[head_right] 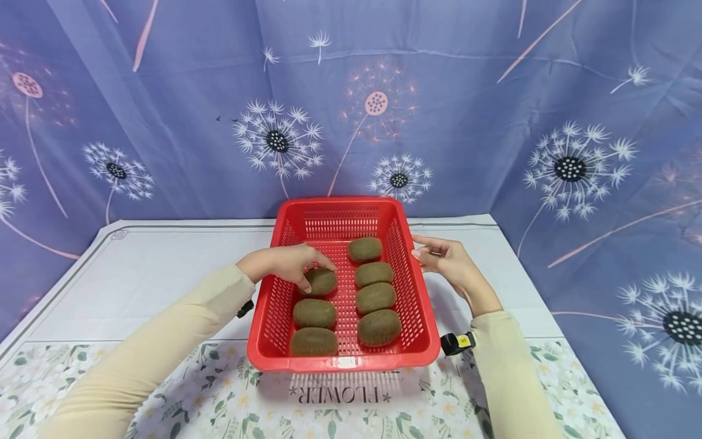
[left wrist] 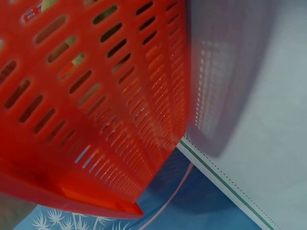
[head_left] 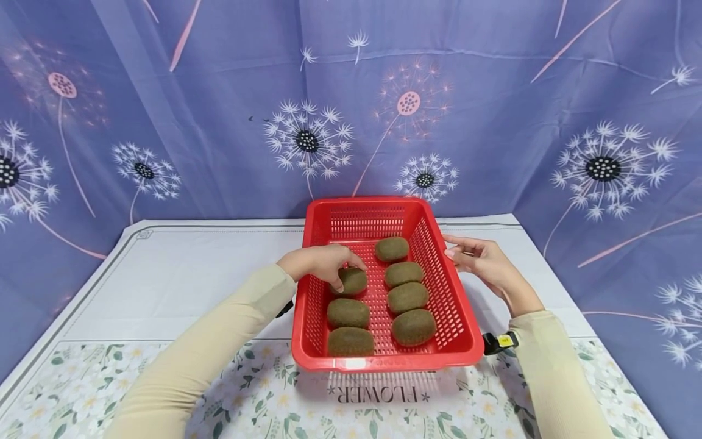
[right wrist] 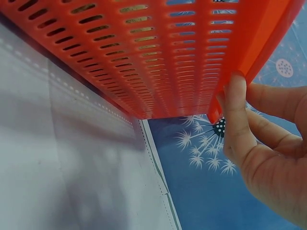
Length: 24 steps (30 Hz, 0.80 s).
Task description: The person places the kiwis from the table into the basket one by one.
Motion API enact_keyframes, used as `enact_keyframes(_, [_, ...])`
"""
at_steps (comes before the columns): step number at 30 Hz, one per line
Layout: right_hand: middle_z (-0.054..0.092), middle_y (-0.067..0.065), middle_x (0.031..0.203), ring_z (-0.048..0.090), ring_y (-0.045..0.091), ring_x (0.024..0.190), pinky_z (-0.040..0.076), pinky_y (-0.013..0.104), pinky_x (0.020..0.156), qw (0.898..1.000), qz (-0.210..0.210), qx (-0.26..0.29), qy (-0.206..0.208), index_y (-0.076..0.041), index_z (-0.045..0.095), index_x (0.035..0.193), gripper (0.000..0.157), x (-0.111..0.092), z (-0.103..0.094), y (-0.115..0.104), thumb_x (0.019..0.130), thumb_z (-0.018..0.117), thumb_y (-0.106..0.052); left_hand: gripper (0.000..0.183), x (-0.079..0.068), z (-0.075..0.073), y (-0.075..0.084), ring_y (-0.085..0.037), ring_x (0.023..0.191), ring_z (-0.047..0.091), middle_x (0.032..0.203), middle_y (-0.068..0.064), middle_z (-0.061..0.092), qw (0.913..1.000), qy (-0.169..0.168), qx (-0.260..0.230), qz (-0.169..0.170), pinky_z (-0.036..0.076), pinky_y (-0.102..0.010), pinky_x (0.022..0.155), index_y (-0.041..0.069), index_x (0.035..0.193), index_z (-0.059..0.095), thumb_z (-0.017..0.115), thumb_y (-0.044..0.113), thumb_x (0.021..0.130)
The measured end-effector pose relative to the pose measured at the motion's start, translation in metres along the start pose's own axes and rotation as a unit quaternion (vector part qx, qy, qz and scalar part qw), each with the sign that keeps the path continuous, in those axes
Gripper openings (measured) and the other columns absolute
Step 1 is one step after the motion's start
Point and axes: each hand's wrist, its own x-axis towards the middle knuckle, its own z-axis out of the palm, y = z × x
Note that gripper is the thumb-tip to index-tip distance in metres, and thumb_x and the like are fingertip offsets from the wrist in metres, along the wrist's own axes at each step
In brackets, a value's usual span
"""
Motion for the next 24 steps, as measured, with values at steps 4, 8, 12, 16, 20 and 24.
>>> enact_keyframes(4, [0.067, -0.008, 0.096, 0.068, 0.011, 0.082, 0.055, 0.029, 0.079, 1.000, 0.000, 0.002, -0.001, 0.006, 0.042, 0.141, 0.054, 0.000, 0.000, 0.002, 0.095, 0.061, -0.013, 0.060, 0.000, 0.000, 0.001, -0.020, 0.115, 0.056, 0.128, -0.003, 0.061, 1.0000, -0.006, 0.004, -0.002, 0.043, -0.031, 0.099, 0.008, 0.134, 0.057, 0.078, 0.003, 0.077])
enact_keyframes(8, [0.067, -0.007, 0.095, 0.068, 0.011, 0.082, 0.055, 0.028, 0.078, 1.000, -0.002, -0.002, 0.000, 0.005, 0.042, 0.141, 0.054, 0.001, -0.001, 0.002, 0.095, 0.061, -0.014, 0.062, 0.001, 0.000, 0.002, -0.020, 0.114, 0.055, 0.128, -0.004, 0.060, 0.9998, -0.013, -0.002, -0.015, 0.043, -0.033, 0.100, 0.009, 0.136, 0.055, 0.076, 0.002, 0.079])
enact_keyframes(12, [0.065, -0.002, 0.093, 0.068, 0.012, 0.082, 0.055, 0.028, 0.078, 1.000, -0.008, -0.009, -0.001, 0.005, 0.042, 0.142, 0.054, 0.002, -0.001, 0.001, 0.095, 0.061, -0.014, 0.064, 0.001, 0.001, 0.003, -0.020, 0.115, 0.053, 0.130, -0.006, 0.057, 0.9992, -0.018, -0.017, -0.032, 0.042, -0.034, 0.101, 0.009, 0.139, 0.051, 0.075, 0.002, 0.080])
enact_keyframes(16, [0.063, 0.000, 0.093, 0.068, 0.011, 0.083, 0.055, 0.027, 0.079, 1.000, -0.013, -0.025, -0.004, 0.004, 0.042, 0.142, 0.052, 0.003, -0.001, 0.001, 0.096, 0.060, -0.013, 0.066, 0.001, 0.001, 0.002, -0.020, 0.115, 0.053, 0.131, -0.006, 0.056, 0.9989, -0.022, -0.015, -0.038, 0.041, -0.035, 0.102, 0.010, 0.141, 0.049, 0.075, 0.003, 0.080])
enact_keyframes(20, [0.063, 0.007, 0.098, 0.067, 0.009, 0.083, 0.055, 0.026, 0.078, 0.998, -0.021, -0.063, -0.005, 0.005, 0.043, 0.141, 0.051, 0.004, -0.001, -0.002, 0.096, 0.059, -0.014, 0.065, 0.001, -0.001, 0.002, -0.021, 0.114, 0.054, 0.133, -0.006, 0.056, 0.9991, -0.017, -0.015, -0.035, 0.042, -0.034, 0.101, 0.009, 0.141, 0.048, 0.074, 0.004, 0.082])
enact_keyframes(24, [0.063, 0.020, 0.105, 0.065, 0.008, 0.081, 0.056, 0.031, 0.075, 0.992, -0.039, -0.121, -0.007, 0.007, 0.045, 0.138, 0.049, 0.004, -0.001, -0.009, 0.096, 0.059, -0.012, 0.064, -0.004, -0.008, 0.000, -0.026, 0.121, 0.052, 0.137, -0.012, 0.053, 0.9987, 0.011, -0.040, -0.028, 0.042, -0.037, 0.102, 0.005, 0.143, 0.045, 0.071, 0.004, 0.084])
